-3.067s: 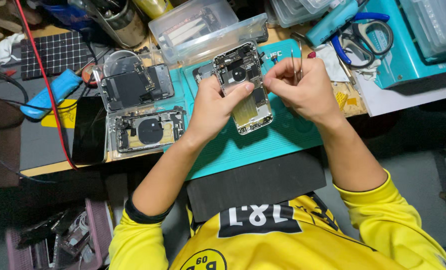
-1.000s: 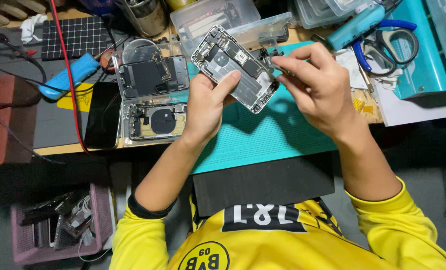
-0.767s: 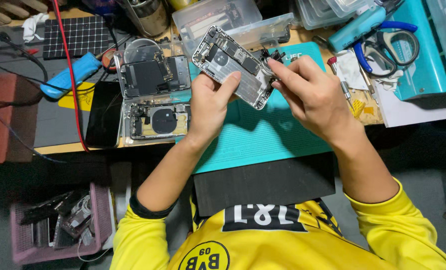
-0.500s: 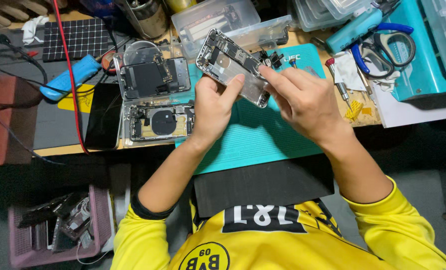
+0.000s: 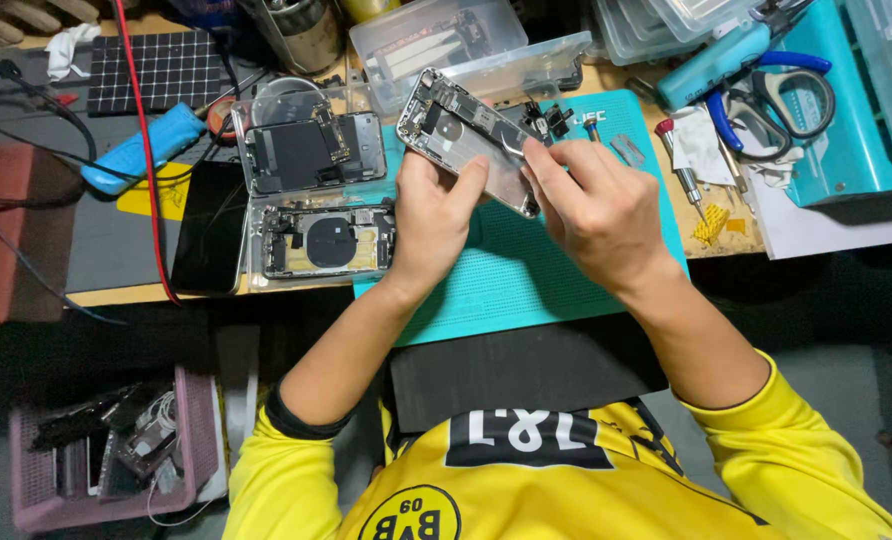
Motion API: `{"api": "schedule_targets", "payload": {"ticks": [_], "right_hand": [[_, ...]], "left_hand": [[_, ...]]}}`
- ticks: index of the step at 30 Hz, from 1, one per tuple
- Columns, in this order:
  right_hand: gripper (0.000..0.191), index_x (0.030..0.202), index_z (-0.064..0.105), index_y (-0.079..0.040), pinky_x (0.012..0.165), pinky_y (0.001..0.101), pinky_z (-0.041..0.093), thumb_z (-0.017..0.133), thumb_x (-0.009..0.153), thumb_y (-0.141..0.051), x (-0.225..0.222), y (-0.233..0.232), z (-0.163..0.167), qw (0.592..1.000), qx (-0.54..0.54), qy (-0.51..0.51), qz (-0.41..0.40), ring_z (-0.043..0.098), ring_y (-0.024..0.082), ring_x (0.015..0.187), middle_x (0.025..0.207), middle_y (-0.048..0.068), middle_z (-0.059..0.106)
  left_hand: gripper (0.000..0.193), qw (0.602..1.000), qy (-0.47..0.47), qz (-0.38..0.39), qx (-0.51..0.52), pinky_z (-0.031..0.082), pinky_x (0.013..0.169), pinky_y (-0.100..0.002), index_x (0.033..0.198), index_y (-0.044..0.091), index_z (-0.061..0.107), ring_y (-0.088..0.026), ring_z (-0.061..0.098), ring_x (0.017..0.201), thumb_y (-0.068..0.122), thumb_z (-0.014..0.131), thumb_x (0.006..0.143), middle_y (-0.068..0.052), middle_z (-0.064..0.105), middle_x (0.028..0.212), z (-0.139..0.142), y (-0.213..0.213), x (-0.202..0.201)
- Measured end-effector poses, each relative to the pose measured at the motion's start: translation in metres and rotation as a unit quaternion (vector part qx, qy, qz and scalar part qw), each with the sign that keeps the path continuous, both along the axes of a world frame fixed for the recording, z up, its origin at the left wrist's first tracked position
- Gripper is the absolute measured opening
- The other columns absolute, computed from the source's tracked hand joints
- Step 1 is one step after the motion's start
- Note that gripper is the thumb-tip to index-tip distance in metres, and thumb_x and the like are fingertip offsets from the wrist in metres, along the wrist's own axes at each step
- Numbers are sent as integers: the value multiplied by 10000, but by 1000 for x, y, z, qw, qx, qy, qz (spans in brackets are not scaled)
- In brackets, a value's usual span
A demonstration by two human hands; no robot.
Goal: The person disassembles a smartphone at a repair workbench. They hold the opened phone, use a screwdriver to remove screws from the frame, pry and lift internal components with a tool, and reposition the phone repeatedly to work on different edges while other phone parts and tools sit on the mat.
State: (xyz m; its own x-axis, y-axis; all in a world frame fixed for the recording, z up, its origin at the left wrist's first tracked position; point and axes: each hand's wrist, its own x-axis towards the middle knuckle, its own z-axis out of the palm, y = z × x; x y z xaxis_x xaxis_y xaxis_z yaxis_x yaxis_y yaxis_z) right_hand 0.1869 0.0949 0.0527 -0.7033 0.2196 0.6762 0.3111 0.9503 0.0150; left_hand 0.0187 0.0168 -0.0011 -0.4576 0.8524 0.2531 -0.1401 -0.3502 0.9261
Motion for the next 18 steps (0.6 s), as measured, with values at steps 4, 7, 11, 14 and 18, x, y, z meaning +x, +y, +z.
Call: {"api": "schedule_targets", "payload": {"ticks": [4, 7, 11, 14, 18], "right_hand": [[230, 1189, 719, 23, 669, 368, 533, 784, 971, -13, 0, 0, -2, 1000, 13, 20, 0, 671, 258, 816, 957, 101, 666], [229, 1187, 721, 22, 669, 364, 532, 782, 968, -2, 1, 0, -1, 1000, 13, 24, -1, 666, 252, 808, 951, 95, 671], [226, 1184, 722, 25, 659, 361, 524, 785, 968, 1, 3, -1, 0, 999, 22, 26, -2, 659, 249, 793, 944, 95, 670], [228, 1177, 720, 26, 650, 363, 517, 784, 960, 1, 3, -1, 1, 1000, 16, 20, 1, 656, 250, 784, 936, 94, 669], [228, 1174, 716, 26, 652, 365, 516, 785, 959, -4, 3, -2, 1, 1000, 1, 21, 5, 657, 252, 784, 929, 95, 664]], "left_hand": [[340, 995, -88, -41, 12, 611, 857, -311, 1368, -31, 557, -147, 695, 1028, 9, 596, 1033, -81, 693, 1224, -3, 1, -3], [320, 995, -94, -39, 11, 622, 865, -328, 1348, -37, 560, -163, 705, 1033, 6, 595, 1032, -85, 696, 1211, -6, 2, -3], [225, 995, -94, -26, -2, 638, 855, -355, 1263, -69, 574, -187, 719, 1003, 10, 597, 1053, -115, 704, 1166, -10, 3, -5], [239, 994, -106, -35, 8, 637, 870, -351, 1276, -58, 582, -180, 714, 1016, 19, 580, 1049, -104, 701, 1172, -10, 1, -5], [225, 995, -99, -26, -2, 630, 849, -347, 1251, -60, 601, -178, 719, 993, 18, 575, 1042, -102, 714, 1149, -4, 0, -4]]}}
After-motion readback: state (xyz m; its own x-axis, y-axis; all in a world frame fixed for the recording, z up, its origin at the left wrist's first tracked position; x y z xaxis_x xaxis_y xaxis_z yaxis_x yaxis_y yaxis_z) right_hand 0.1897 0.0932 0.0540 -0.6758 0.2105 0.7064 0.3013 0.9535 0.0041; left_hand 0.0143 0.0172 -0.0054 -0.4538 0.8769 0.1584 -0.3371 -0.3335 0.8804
